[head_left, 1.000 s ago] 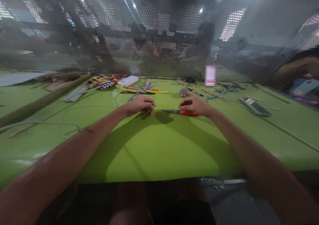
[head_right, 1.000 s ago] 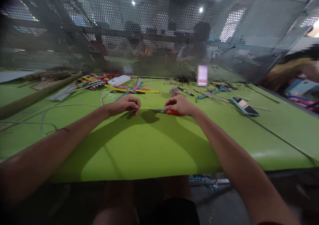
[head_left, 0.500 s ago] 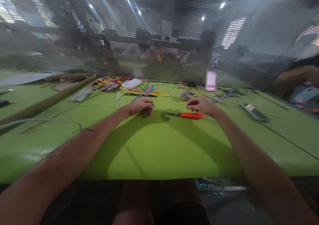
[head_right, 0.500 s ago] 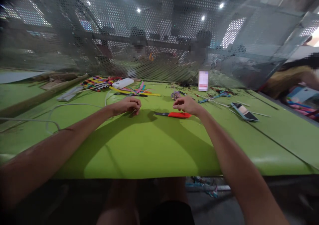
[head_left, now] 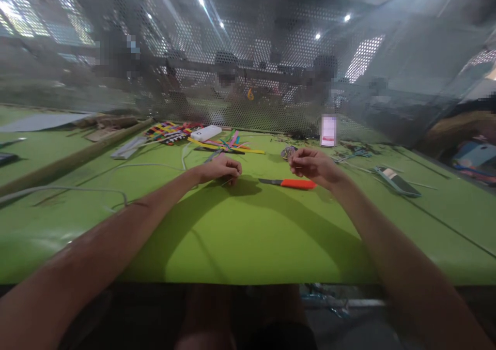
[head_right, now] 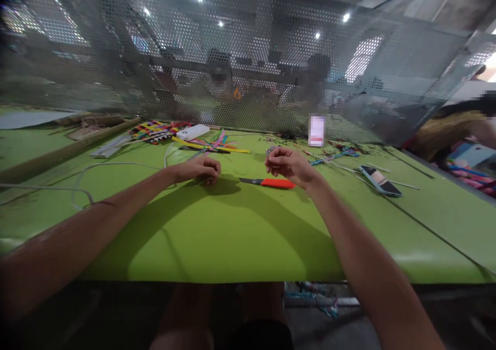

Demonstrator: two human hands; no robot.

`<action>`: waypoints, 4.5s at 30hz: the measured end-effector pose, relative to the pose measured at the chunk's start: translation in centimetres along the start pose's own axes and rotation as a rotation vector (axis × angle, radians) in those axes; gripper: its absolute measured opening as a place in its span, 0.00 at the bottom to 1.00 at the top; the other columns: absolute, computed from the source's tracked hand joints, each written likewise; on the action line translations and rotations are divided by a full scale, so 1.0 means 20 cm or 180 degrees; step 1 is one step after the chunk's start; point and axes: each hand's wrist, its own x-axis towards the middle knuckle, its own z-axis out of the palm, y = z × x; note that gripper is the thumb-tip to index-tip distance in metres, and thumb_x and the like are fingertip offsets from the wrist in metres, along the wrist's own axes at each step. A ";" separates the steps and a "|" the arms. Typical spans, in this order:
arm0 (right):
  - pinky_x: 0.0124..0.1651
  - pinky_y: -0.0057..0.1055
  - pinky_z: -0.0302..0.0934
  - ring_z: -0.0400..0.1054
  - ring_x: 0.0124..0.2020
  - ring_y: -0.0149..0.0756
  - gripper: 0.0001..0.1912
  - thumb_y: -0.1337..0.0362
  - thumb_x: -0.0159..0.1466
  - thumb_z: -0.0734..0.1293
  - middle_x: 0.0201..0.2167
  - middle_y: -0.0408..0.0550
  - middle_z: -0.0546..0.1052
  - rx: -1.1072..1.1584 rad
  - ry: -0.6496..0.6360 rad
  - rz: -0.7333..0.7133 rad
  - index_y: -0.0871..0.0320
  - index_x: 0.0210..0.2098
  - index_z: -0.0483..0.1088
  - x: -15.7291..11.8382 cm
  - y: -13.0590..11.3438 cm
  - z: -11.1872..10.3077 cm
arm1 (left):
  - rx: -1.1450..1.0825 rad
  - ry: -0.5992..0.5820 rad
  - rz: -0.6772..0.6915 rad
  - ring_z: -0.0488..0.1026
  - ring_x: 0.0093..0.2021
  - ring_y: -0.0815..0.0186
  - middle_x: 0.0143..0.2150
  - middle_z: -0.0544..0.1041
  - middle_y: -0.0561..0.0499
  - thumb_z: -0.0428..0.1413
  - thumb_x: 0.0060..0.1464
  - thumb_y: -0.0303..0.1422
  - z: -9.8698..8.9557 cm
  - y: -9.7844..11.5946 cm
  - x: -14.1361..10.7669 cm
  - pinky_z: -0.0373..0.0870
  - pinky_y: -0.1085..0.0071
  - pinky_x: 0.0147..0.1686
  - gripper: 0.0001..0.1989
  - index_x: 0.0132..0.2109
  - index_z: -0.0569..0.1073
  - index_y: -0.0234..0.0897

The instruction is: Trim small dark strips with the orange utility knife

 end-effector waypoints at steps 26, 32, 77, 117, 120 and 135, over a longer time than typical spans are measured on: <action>0.31 0.27 0.69 0.74 0.30 0.32 0.10 0.66 0.53 0.78 0.32 0.46 0.79 0.0121 0.0912 -0.0296 0.56 0.30 0.74 0.06 0.03 -0.20 | -0.0035 -0.0027 -0.0066 0.73 0.25 0.71 0.26 0.77 0.51 0.63 0.49 0.34 -0.02 -0.05 0.03 0.67 0.76 0.25 0.08 0.30 0.74 0.34; 0.24 0.25 0.63 0.69 0.21 0.26 0.05 0.66 0.62 0.76 0.34 0.52 0.81 -0.0854 0.1429 -0.0327 0.60 0.34 0.77 0.13 0.02 -0.26 | -0.0125 0.0036 -0.0169 0.73 0.24 0.72 0.25 0.77 0.52 0.63 0.50 0.32 0.00 -0.06 0.04 0.65 0.77 0.24 0.07 0.29 0.73 0.34; 0.35 0.29 0.59 0.68 0.25 0.33 0.12 0.66 0.71 0.65 0.23 0.46 0.77 -0.3217 -0.0060 -0.0855 0.61 0.34 0.80 0.24 0.19 0.26 | -0.0007 -0.0248 0.0129 0.74 0.28 0.69 0.29 0.79 0.51 0.68 0.49 0.37 -0.04 -0.07 0.04 0.68 0.75 0.28 0.12 0.36 0.77 0.34; 0.40 0.33 0.59 0.70 0.33 0.40 0.10 0.62 0.71 0.65 0.32 0.51 0.80 -0.3604 0.0749 -0.0823 0.59 0.37 0.77 0.33 0.27 0.09 | -0.0179 -0.0077 0.0117 0.75 0.28 0.70 0.31 0.80 0.51 0.72 0.45 0.35 -0.03 -0.09 0.04 0.71 0.74 0.30 0.15 0.38 0.79 0.34; 0.40 0.33 0.60 0.70 0.33 0.40 0.09 0.63 0.70 0.66 0.32 0.51 0.79 -0.3493 0.0787 -0.0819 0.58 0.38 0.77 0.33 0.26 0.09 | -0.0254 -0.0095 0.0033 0.76 0.29 0.71 0.31 0.80 0.51 0.72 0.46 0.34 -0.03 -0.08 0.04 0.72 0.74 0.31 0.15 0.39 0.79 0.33; 0.42 0.36 0.63 0.72 0.34 0.41 0.06 0.64 0.67 0.66 0.34 0.51 0.80 -0.3070 0.1000 -0.1255 0.57 0.36 0.76 0.34 0.26 0.06 | -0.0394 -0.0055 -0.0067 0.79 0.29 0.70 0.33 0.84 0.47 0.74 0.46 0.39 -0.02 -0.08 0.04 0.76 0.75 0.31 0.19 0.38 0.78 0.32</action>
